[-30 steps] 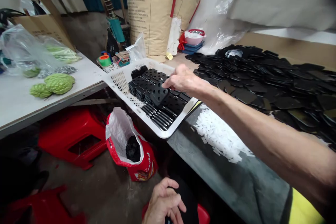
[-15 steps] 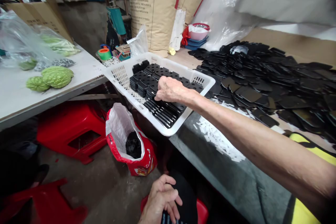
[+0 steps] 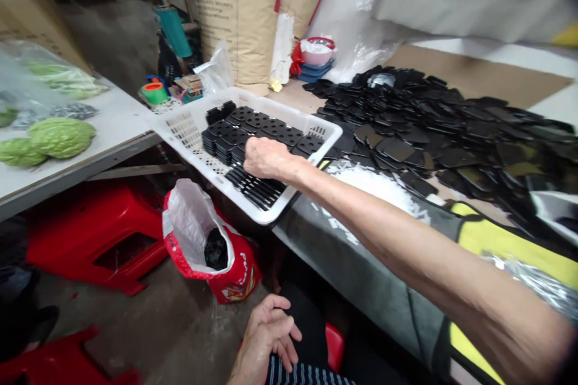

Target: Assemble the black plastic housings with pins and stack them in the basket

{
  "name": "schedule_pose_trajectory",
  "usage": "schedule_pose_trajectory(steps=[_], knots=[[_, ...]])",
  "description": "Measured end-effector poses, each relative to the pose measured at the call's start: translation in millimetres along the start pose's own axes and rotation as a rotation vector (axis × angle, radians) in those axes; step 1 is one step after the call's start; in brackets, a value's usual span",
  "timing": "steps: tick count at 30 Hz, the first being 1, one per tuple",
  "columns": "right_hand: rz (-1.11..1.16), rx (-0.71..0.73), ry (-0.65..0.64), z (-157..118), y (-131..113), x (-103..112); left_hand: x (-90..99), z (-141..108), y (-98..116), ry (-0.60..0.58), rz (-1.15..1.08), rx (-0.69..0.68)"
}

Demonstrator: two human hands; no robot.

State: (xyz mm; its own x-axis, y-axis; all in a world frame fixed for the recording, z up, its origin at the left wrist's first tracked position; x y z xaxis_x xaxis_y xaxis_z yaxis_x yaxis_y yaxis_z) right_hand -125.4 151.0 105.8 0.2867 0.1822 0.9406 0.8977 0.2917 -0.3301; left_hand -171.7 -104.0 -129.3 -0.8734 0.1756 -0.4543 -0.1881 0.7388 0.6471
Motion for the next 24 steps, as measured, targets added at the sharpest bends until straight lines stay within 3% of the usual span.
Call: schedule_pose_trajectory(steps=[6, 9, 11, 12, 14, 16, 18, 21, 24], knots=[[-0.033, 0.078, 0.080, -15, -8, 14, -8.2, 3, -6, -0.051, 0.069, 0.051], [-0.078, 0.143, 0.229, -54, -12, 31, -12.3, 4, -6, -0.063, 0.099, 0.055], [-0.095, 0.124, 0.358, -91, 2, 44, -13.8, 4, -5, -0.062, 0.109, 0.059], [-0.095, 0.067, 0.422, -111, 19, 52, -14.1, 5, -5, -0.060, 0.113, 0.063], [-0.085, -0.150, 0.489, -152, 77, 64, -15.0, 5, -6, -0.059, 0.121, 0.068], [-0.161, -0.496, 0.501, -193, 158, 72, -17.8, 6, -8, -0.067, 0.125, 0.066], [-0.211, -0.844, 0.394, -227, 239, 66, -23.5, 8, -11, -0.081, 0.129, 0.070], [-0.122, -0.893, 0.293, -240, 310, 44, -37.0, 11, -16, -0.103, 0.143, 0.089], [-0.061, -0.847, 0.324, -241, 332, 28, -52.1, 12, -18, -0.106, 0.152, 0.086]])
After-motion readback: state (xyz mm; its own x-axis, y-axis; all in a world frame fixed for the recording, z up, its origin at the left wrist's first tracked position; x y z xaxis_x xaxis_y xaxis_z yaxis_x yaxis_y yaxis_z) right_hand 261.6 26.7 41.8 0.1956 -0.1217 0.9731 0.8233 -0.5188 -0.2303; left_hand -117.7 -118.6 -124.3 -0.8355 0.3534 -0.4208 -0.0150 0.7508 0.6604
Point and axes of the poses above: each hand's wrist, its own z-axis towards the middle knuckle, its own x-axis out of the back of the hand, y = z × x, the point moved 8 cm from there along z, towards the middle knuckle, and after that the axes turned 4 degrees about x, right-handed, at the moved point
